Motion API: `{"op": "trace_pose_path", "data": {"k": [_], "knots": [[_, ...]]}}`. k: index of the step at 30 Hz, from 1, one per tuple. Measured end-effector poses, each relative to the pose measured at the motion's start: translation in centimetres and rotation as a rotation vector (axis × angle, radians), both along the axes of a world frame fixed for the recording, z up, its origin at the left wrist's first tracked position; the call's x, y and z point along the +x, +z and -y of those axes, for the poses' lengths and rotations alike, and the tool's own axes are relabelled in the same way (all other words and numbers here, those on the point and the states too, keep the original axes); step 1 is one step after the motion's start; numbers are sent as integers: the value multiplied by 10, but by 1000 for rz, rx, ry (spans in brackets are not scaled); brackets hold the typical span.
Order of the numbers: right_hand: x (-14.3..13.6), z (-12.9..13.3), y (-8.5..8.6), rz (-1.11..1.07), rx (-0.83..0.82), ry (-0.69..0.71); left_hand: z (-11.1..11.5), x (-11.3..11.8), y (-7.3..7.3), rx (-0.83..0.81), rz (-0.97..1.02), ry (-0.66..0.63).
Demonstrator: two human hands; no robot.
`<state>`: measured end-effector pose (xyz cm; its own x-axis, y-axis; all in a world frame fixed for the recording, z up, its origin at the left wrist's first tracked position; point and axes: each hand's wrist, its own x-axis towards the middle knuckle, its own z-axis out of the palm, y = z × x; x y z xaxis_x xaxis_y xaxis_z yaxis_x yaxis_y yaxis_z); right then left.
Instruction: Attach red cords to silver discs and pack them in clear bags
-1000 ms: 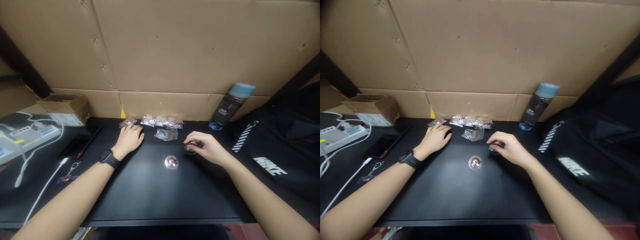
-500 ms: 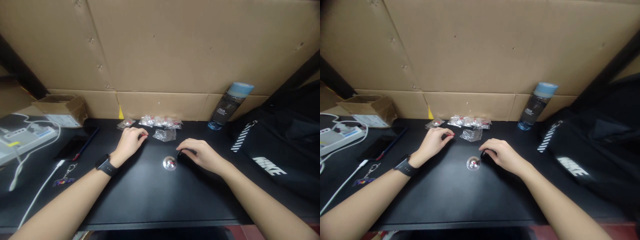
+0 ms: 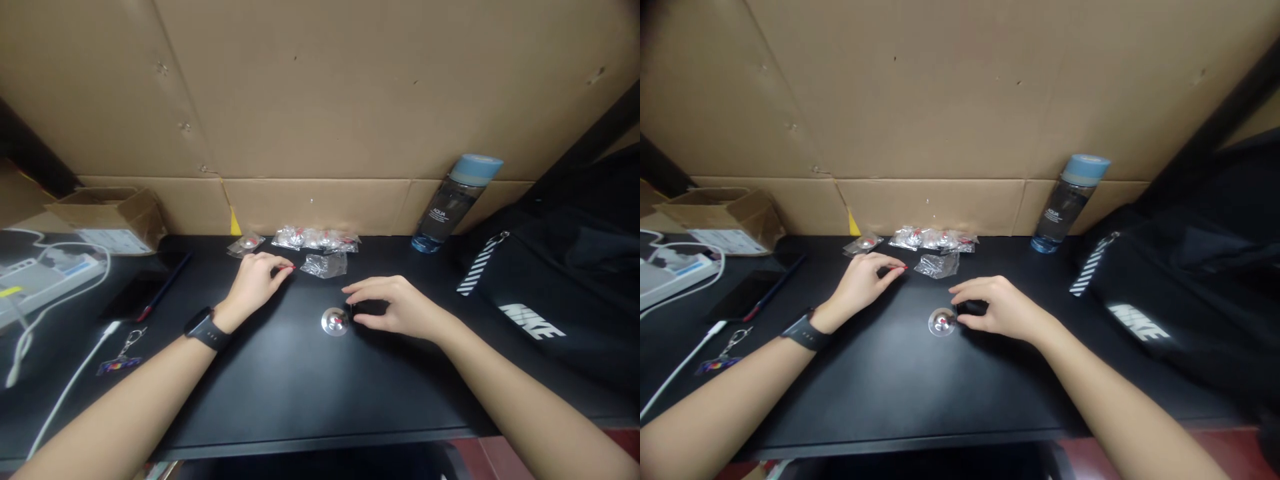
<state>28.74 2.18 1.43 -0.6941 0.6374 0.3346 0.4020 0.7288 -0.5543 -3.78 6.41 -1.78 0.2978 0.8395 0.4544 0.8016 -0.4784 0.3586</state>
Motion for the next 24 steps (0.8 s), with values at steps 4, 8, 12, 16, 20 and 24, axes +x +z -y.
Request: {"op": "trace_pose_path", "data": {"k": [4, 8, 12, 16, 20, 24], "knots": [[-2, -5, -6, 0, 3, 34, 1, 0, 1, 10, -17, 15], [-5, -8, -11, -1, 11, -17, 3, 1, 3, -9, 10, 5], [-9, -6, -10, -74, -28, -62, 10, 8, 6, -27, 108, -55], [-17, 4, -8, -387, -254, -48, 27, 23, 10, -7, 199, -148], [-31, 16, -8, -628, -433, 7, 50, 40, 19, 79, 168, -238], [-42, 26, -8, -706, -473, 13, 63, 48, 26, 116, 213, -282]]}}
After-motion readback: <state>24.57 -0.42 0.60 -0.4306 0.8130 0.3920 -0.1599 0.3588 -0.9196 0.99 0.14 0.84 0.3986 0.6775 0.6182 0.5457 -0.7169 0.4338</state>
